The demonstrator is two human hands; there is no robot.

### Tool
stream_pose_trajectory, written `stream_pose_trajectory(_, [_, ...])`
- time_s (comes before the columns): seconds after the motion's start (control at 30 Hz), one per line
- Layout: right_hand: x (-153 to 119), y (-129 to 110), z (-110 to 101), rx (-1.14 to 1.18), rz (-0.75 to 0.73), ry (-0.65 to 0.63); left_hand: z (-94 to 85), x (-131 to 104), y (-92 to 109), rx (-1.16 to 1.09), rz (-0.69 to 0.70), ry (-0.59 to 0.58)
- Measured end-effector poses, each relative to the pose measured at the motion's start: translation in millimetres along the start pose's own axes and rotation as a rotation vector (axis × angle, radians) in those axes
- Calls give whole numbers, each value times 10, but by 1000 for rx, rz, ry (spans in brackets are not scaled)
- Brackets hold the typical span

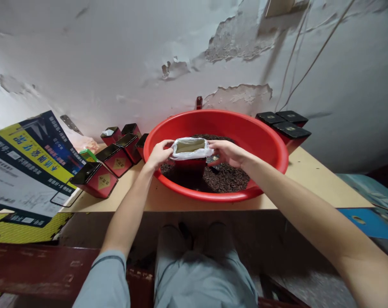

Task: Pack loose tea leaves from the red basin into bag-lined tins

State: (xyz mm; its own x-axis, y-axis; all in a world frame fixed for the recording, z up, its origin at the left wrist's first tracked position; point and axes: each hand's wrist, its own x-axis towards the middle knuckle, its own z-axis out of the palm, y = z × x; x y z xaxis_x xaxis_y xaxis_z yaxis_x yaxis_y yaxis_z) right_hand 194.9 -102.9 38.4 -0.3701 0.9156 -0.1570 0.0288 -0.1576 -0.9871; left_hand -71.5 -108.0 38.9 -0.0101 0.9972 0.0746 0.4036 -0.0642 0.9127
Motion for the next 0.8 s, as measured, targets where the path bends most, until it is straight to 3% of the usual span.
stream_pose_trajectory(0.1, [35,-49,-10,63,44,99,17,84,-10,155,122,196])
stream_pose_trajectory(0.17, [64,-45,11,3,22,149,21,137,-8,257,186,236])
stream_pose_trajectory(0.37, [81,3,16,-38,-35,5,69,232,12,469,293,268])
stream_pose_trajectory(0.5, [52,-3,13,-179,-63,0,67,239,39,557,314,165])
stream_pose_trajectory(0.73, [33,-75,88,-474,-71,-8,-111,190,4,498,268,-228])
stream_pose_trajectory(0.8, [36,-38,97,-458,-59,-13,-123,160,-75,473,286,-242])
